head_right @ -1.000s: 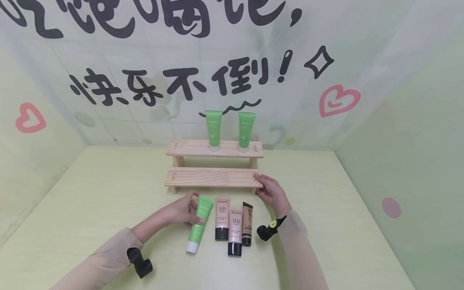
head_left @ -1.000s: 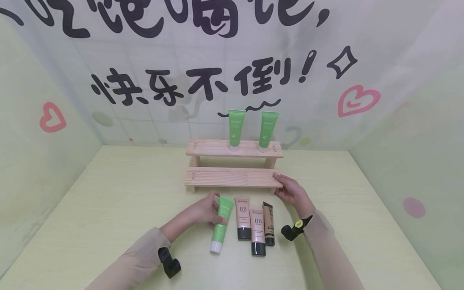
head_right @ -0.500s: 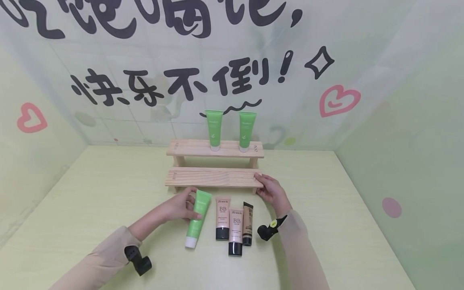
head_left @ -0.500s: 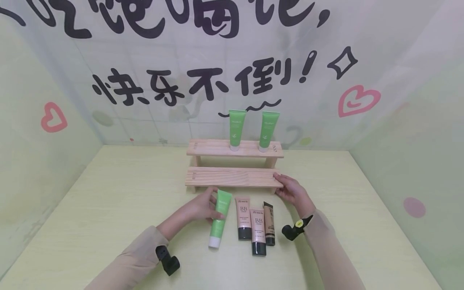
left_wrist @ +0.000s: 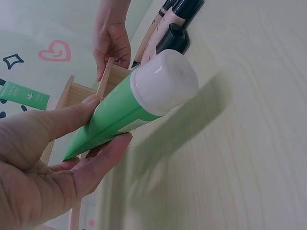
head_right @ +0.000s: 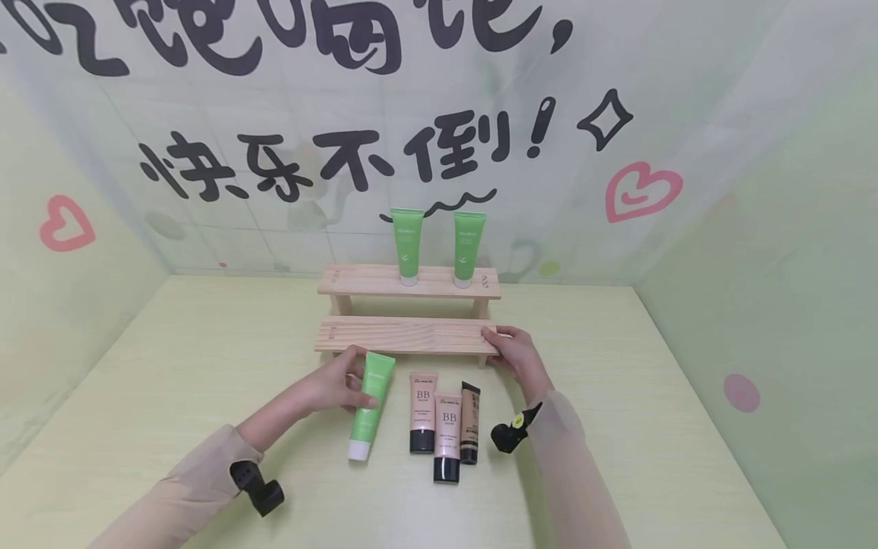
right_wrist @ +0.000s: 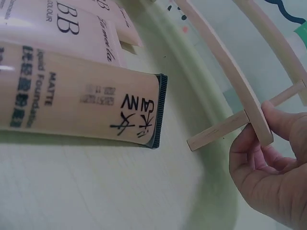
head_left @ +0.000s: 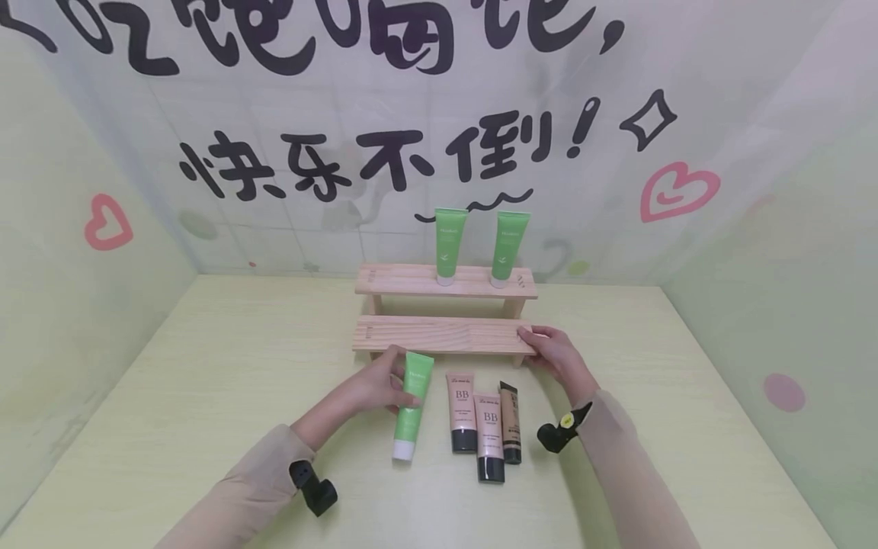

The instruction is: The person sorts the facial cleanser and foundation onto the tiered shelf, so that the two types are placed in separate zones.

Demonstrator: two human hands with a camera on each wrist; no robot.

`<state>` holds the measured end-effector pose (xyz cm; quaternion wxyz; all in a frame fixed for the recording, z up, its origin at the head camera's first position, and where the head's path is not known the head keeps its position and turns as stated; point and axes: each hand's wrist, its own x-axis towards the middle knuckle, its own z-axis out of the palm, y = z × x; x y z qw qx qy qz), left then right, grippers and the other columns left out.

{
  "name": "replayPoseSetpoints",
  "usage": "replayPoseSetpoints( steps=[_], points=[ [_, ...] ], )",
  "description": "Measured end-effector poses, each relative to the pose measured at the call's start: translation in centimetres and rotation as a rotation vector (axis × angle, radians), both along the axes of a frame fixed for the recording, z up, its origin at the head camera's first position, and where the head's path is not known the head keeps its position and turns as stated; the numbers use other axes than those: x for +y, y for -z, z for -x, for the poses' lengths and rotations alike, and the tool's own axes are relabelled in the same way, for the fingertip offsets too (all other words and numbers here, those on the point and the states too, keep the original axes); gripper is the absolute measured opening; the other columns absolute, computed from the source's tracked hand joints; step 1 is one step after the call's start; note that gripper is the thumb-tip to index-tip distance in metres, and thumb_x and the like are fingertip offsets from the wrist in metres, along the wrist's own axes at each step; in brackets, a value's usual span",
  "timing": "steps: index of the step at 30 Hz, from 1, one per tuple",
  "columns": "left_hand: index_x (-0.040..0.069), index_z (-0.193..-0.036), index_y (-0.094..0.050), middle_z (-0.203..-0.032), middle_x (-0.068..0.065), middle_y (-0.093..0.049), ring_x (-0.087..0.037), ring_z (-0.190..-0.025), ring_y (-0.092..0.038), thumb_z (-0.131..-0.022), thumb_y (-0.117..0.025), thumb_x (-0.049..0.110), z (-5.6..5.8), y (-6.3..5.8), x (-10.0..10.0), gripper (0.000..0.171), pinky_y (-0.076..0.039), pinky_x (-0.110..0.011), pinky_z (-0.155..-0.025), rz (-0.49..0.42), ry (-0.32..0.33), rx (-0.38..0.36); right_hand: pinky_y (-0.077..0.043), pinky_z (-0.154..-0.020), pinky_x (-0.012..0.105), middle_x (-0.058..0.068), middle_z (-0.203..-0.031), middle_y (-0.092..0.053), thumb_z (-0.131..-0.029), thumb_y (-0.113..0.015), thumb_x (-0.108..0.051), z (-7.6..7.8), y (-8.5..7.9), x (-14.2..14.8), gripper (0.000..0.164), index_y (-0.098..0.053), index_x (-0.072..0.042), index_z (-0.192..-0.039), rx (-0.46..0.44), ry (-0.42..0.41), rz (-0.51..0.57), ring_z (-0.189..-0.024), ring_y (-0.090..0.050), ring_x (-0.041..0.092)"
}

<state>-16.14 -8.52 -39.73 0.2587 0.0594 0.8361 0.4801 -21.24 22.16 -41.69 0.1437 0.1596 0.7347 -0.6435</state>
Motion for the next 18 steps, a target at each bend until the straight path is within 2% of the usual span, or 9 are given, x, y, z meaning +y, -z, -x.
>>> replayPoseSetpoints(
  steps=[4, 7, 12, 18],
  points=[
    [0.005, -0.138, -0.023, -0.111, -0.017, -0.054, -0.019, -0.078, -0.061, -0.067, -0.078, 0.010, 0.0, -0.1, -0.2, 0.089, -0.057, -0.028, -0.058, 0.005, -0.016, 0.000, -0.052, -0.071, 0.017, 0.018, -0.112, -0.056, -0.092, -0.054, -0.026, -0.1, -0.3, -0.2, 0.057, -0.035, 0.009, -0.133, 0.048, -0.016, -0.189, -0.077, -0.056, 0.004],
    [0.005, -0.138, -0.023, -0.111, -0.017, -0.054, -0.020, -0.079, -0.061, -0.067, -0.078, 0.009, 0.1, -0.1, -0.4, 0.090, -0.057, -0.028, -0.059, -0.006, -0.034, 0.007, -0.051, -0.072, 0.019, 0.022, -0.115, -0.055, -0.091, -0.055, -0.027, -0.3, -0.3, -0.4, 0.056, -0.040, 0.009, -0.130, 0.089, -0.012, -0.292, -0.079, -0.056, 0.005],
    [0.006, -0.135, -0.026, -0.114, -0.019, -0.054, -0.021, -0.082, -0.061, -0.067, -0.077, 0.007, 0.4, -0.9, -0.6, 0.084, -0.058, -0.028, -0.060, -0.020, -0.052, 0.023, -0.051, -0.072, 0.022, 0.020, -0.109, -0.057, -0.091, -0.056, -0.026, -0.4, -0.5, -0.6, 0.052, -0.044, 0.009, -0.127, 0.107, -0.006, -0.346, -0.080, -0.056, 0.009],
    [0.005, -0.134, -0.029, -0.119, -0.021, -0.054, -0.022, -0.086, -0.062, -0.069, -0.076, 0.007, 0.8, -2.1, -1.0, 0.080, -0.058, -0.028, -0.061, -0.003, -0.049, 0.066, -0.051, -0.075, 0.030, 0.021, -0.108, -0.060, -0.091, -0.055, -0.028, -0.4, -1.4, -0.4, 0.050, -0.047, 0.009, -0.124, 0.086, -0.073, -0.437, -0.083, -0.056, 0.015]
  ],
)
